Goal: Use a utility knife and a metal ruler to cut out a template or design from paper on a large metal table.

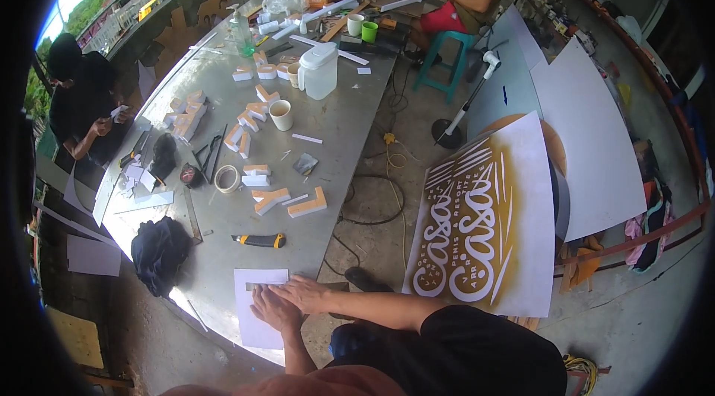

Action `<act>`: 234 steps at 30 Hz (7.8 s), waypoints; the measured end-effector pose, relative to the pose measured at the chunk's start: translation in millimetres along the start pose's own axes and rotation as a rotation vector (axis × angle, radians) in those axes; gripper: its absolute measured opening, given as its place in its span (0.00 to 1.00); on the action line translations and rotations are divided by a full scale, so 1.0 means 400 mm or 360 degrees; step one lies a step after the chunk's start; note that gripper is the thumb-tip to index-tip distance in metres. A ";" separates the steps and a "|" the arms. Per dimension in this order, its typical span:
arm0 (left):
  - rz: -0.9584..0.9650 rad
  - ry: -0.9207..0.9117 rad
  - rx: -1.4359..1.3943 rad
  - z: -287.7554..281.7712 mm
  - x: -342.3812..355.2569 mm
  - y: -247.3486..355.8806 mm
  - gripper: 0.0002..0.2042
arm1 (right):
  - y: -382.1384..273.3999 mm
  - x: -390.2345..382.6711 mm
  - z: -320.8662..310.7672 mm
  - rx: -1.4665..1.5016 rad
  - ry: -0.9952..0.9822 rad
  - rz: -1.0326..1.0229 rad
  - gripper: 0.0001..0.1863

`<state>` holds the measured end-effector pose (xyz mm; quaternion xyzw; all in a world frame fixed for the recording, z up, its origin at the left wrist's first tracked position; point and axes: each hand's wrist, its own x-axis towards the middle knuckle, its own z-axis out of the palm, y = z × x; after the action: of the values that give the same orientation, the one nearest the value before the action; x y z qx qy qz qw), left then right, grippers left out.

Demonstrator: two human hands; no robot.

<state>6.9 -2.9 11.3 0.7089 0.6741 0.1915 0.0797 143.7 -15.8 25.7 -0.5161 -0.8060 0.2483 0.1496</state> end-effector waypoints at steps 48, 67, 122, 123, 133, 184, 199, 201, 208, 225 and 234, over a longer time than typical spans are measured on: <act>0.0110 0.0044 -0.0041 0.020 0.035 -0.068 0.17 | 0.244 0.294 -0.135 -0.0439 0.0326 0.0025 0.27; 0.0086 -0.0075 -0.0085 0.014 0.037 -0.074 0.20 | 0.085 0.085 -0.155 0.0429 -0.0323 0.0056 0.32; 0.0195 -0.0138 -0.0004 0.010 0.026 -0.087 0.23 | 0.174 -0.012 -0.151 0.0408 0.0021 0.0428 0.30; 0.0188 -0.0148 -0.0003 0.010 0.026 -0.086 0.23 | 0.179 -0.014 -0.148 0.0384 0.0055 0.0457 0.30; 0.0118 -0.0151 -0.0088 0.012 0.012 -0.087 0.21 | 0.191 -0.007 -0.155 0.0281 -0.0053 0.0292 0.30; 0.0081 -0.0078 -0.0095 0.016 0.025 -0.075 0.16 | 0.095 0.065 -0.108 0.0229 -0.0236 0.0108 0.29; 0.0042 -0.0091 -0.0105 0.015 0.027 -0.073 0.16 | -0.001 0.156 -0.209 -0.0167 -0.0638 0.0182 0.27; 0.0033 -0.0094 -0.0097 0.013 0.028 -0.072 0.16 | -0.004 0.158 -0.213 -0.0201 -0.0668 0.0183 0.28; 0.0035 -0.0050 -0.0108 0.015 0.040 -0.068 0.17 | 0.008 0.159 -0.222 -0.0166 -0.0677 0.0150 0.30; 0.0078 -0.0021 -0.0135 0.023 0.035 -0.074 0.17 | -0.038 0.164 -0.220 -0.0436 -0.0688 0.0171 0.31; 0.0072 -0.0033 -0.0125 0.019 0.038 -0.073 0.17 | -0.040 0.153 -0.221 -0.0488 -0.0688 0.0173 0.29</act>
<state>-17.0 15.3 -4.0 0.7222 0.6490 0.2122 0.1102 149.9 55.9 107.1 -0.5102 -0.8186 0.2354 -0.1195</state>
